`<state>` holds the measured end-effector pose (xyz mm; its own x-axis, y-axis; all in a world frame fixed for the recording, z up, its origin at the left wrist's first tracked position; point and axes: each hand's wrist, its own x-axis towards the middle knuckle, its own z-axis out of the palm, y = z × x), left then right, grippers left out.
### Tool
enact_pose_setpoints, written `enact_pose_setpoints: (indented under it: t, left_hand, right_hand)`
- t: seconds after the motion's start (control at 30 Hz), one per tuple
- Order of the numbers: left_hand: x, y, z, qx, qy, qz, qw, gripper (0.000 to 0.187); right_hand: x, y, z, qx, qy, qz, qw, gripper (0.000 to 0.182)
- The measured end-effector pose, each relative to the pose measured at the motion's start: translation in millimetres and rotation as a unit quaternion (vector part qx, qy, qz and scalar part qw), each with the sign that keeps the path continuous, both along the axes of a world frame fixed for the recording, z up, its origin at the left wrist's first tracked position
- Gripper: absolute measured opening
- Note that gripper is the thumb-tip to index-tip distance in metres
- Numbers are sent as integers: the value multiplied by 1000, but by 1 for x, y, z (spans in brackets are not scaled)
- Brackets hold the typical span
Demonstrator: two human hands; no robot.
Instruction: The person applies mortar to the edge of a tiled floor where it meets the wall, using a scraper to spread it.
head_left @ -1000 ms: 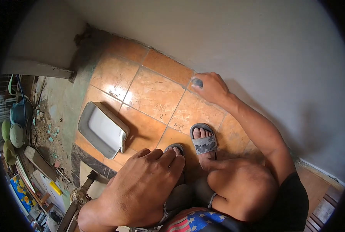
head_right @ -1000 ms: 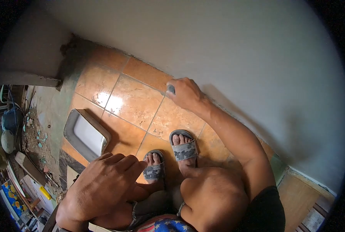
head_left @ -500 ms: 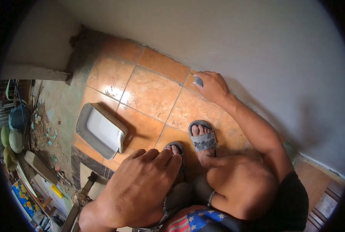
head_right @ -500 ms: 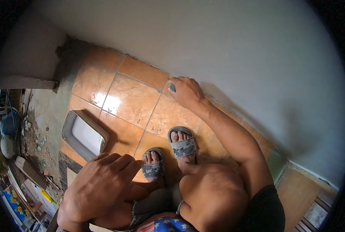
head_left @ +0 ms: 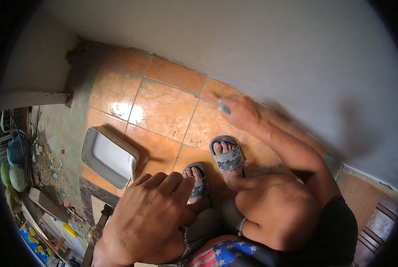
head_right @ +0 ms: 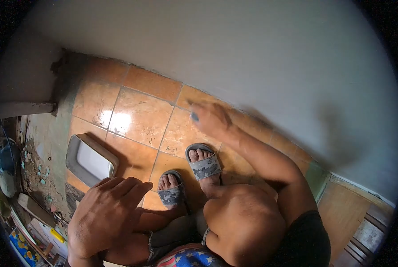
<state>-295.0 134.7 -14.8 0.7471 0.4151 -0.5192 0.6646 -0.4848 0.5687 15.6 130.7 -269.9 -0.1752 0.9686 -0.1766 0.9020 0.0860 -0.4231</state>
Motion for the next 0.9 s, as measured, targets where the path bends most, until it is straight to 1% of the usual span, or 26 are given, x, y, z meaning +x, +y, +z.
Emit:
enact_pose_setpoints:
  t: [0.07,0.13,0.17,0.2,0.27,0.3,0.33,0.4,0.43,0.47,0.53,0.57,0.63,0.67,0.73,0.77,0.83,0.9]
  left_hand:
    - [2,2,-1,-19,2,11,1000,47]
    - [5,1,-4,18,-8,1,1000,49]
    - [7,2,-5,15,-9,-3,1000,49]
    - [8,3,-4,13,-14,-3,1000,50]
    - [11,6,-3,9,-21,-6,1000,51]
    - [13,7,-2,3,-9,-10,1000,53]
    - [14,8,-1,-3,4,-14,1000,55]
    - [14,8,-5,2,4,-20,1000,56]
    - [15,9,-7,7,4,-21,1000,56]
    - [17,9,-9,7,2,-25,1000,56]
    - [20,11,-13,12,0,-26,1000,57]
    - [22,12,-14,12,-1,-30,999,57]
    - [24,14,-16,12,-15,-22,1000,57]
    - [24,16,-17,9,-14,-27,1000,57]
    - [24,17,-18,-3,-2,-27,1000,57]
    - [24,17,-19,-5,-2,-31,999,57]
    - [24,17,-19,5,6,-21,1000,57]
    - [26,18,-19,5,1,-20,1000,57]
  right_hand:
    - [-21,-28,3,34,18,61,997,32]
    - [-27,-47,-4,0,60,138,989,36]
    - [-25,-53,-5,-36,56,144,987,38]
    - [-22,-50,4,-38,55,139,988,38]
    - [-9,-35,16,19,90,24,995,39]
    - [7,-29,11,13,36,-9,999,36]
    - [20,-24,8,12,35,-13,999,36]
    - [38,-20,5,13,4,-54,998,30]
    - [36,-28,-3,13,2,-30,999,32]
    - [27,-42,-8,13,0,-34,999,32]
    - [3,-66,-12,3,44,32,998,32]
    - [-2,-71,-10,3,44,28,999,32]
    - [-6,-76,-4,-16,135,29,990,32]
    - [0,-72,0,-19,136,24,990,32]
    - [27,-55,5,41,75,-56,995,32]
    - [40,-51,3,39,75,-60,995,32]
    - [60,-46,-5,50,9,-102,994,31]
    - [45,-61,-9,36,5,-85,996,33]
